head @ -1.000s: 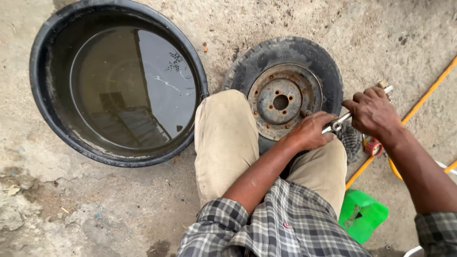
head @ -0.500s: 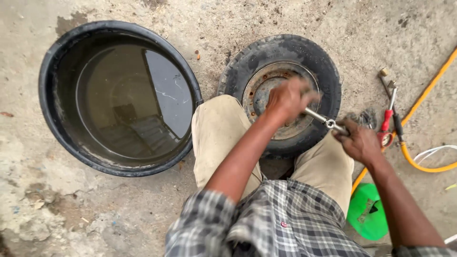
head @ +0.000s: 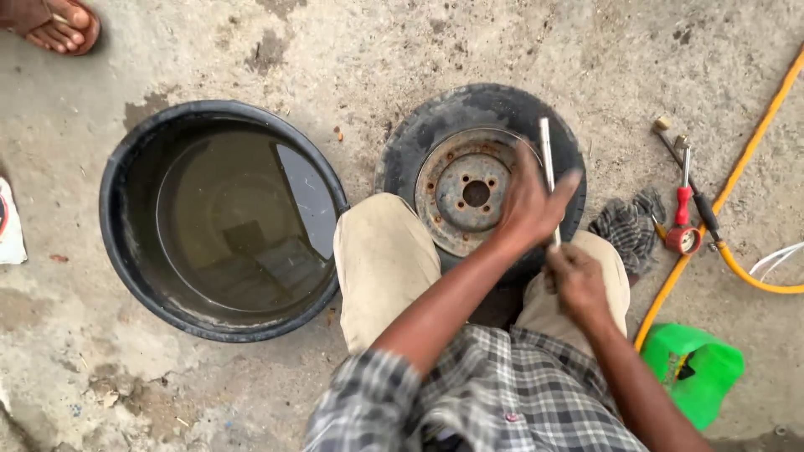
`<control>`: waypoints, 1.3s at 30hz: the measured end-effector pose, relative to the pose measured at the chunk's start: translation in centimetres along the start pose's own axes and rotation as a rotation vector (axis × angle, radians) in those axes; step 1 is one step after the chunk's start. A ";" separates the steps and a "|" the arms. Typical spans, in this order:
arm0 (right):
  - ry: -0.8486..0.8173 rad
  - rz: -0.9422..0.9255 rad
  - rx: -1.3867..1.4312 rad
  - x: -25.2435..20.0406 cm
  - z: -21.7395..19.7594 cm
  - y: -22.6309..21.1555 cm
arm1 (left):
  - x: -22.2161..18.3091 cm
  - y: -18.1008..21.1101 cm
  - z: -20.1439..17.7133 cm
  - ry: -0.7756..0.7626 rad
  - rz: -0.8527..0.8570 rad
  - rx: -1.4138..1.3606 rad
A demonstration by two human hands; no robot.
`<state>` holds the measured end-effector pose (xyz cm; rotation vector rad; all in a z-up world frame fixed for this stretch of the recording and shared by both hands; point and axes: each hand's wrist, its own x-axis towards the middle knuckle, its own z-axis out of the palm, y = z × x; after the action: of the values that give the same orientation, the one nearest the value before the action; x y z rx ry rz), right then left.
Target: The person uses a socket wrench to remove bolts from a wheel rim and then uses metal bars to pry the tire away from the rim. After loosening the tire, they remove the inner tube and pull the rim out of the tire.
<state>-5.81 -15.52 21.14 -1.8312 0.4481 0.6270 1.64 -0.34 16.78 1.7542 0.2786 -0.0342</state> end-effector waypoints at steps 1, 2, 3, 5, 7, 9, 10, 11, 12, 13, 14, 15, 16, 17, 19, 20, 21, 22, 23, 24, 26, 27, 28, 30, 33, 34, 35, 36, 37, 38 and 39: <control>-0.001 0.005 -0.002 -0.1 -0.5 -0.3 | -2.1 0.3 -0.3 0.000 -0.005 -0.002; -0.013 -0.026 -0.087 -0.3 -0.8 -0.6 | -4.2 0.5 -0.8 -0.074 -0.077 0.009; -0.029 -0.061 -0.172 -0.3 -1.1 -1.1 | -6.1 0.8 -1.4 -0.142 -0.146 0.020; -0.052 -0.088 -0.205 0.1 -1.2 -0.7 | -8.1 -0.4 1.2 -0.150 -0.211 -0.022; -0.071 -0.119 -0.240 0.9 -2.3 -0.9 | -9.3 -0.1 2.3 -0.159 -0.270 -0.067; -0.107 -0.268 -0.440 1.9 -4.3 -1.4 | -10.1 1.6 2.1 -0.164 -0.424 -0.296; -0.112 -0.271 -0.444 0.9 -3.6 -4.7 | -10.4 3.1 1.4 -0.157 -0.423 -0.299; -0.036 -0.351 -0.764 0.0 -2.7 -7.9 | -10.7 4.6 0.6 -0.210 -0.495 -0.320; 0.044 -0.432 -1.083 -1.0 -1.9 -11.0 | -11.1 6.1 -0.2 -0.263 -0.566 -0.342; 0.043 -0.432 -1.085 -0.9 -1.2 -12.1 | -11.7 4.9 1.1 -0.263 -0.566 -0.343; -0.036 -0.909 -1.400 -0.7 -0.6 -13.2 | -12.4 3.9 2.4 -0.251 -0.537 -0.297; -0.126 -1.408 -1.682 -0.6 -0.1 -14.4 | -12.9 2.9 3.7 -0.240 -0.507 -0.251; -0.127 -1.408 -1.685 -0.4 1.0 -15.1 | -13.1 2.3 4.2 -0.240 -0.506 -0.254; -0.374 -1.330 -1.988 -0.2 2.0 -15.8 | -13.3 1.8 4.7 -0.183 -0.462 -0.221; -0.628 -1.201 -2.288 1.4 3.3 -16.0 | -13.5 0.5 5.3 -0.125 -0.416 -0.191; -0.681 -1.163 -2.358 2.7 3.5 -15.5 | -13.6 -0.4 5.5 -0.122 -0.392 -0.176; -0.735 -1.128 -2.430 4.2 3.9 -15.1 | -13.4 -1.3 5.6 -0.117 -0.367 -0.162; -0.734 -1.133 -2.434 3.8 4.9 -16.9 | -12.1 -2.2 4.5 -0.113 -0.365 -0.165; -0.816 -0.880 -2.443 3.0 6.0 -18.1 | -11.5 -3.4 3.3 -0.119 -0.337 -0.162; -0.891 -0.629 -2.434 2.4 7.1 -19.2 | -11.0 -4.5 2.3 -0.126 -0.310 -0.159; -0.865 -0.595 -2.357 3.8 6.1 -18.0 | -9.7 -14.5 -0.5 -0.098 -0.076 0.500; -0.810 -0.568 -2.307 4.5 5.2 -17.9 | -7.0 -18.5 -1.9 -0.042 0.217 1.133; -0.808 -0.544 -2.305 4.6 4.3 -16.5 | -7.2 -12.2 -6.1 -0.056 0.228 1.123; -0.369 -0.268 -1.578 5.6 3.8 -14.9 | -5.8 1.2 -20.3 0.659 -0.220 -0.531; -0.022 0.430 -0.384 3.7 5.4 -13.4 | -4.1 -4.7 -21.1 0.856 -0.026 -0.685; -0.015 0.428 -0.389 3.3 5.1 -13.5 | -4.0 -4.0 -20.6 0.856 -0.026 -0.693; -0.001 0.358 -0.412 2.9 4.8 -13.5 | -3.9 -3.2 -20.0 0.838 -0.112 -0.447; 0.014 0.288 -0.435 2.3 4.5 -13.4 | -3.9 -2.5 -19.5 0.812 -0.194 -0.201; 0.018 0.288 -0.436 1.9 4.2 -13.3 | -3.8 -2.7 -19.1 0.810 -0.193 -0.204; 0.035 0.182 -0.468 1.4 4.0 -13.3 | -3.8 -2.9 -18.7 0.726 -0.111 -0.120; 0.045 0.070 -0.505 1.1 3.9 -13.5 | -3.6 -3.0 -18.4 0.651 -0.031 -0.038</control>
<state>2.14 -7.36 29.48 -2.3188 0.4088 0.7999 -4.93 17.47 18.26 1.6804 0.7712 0.5244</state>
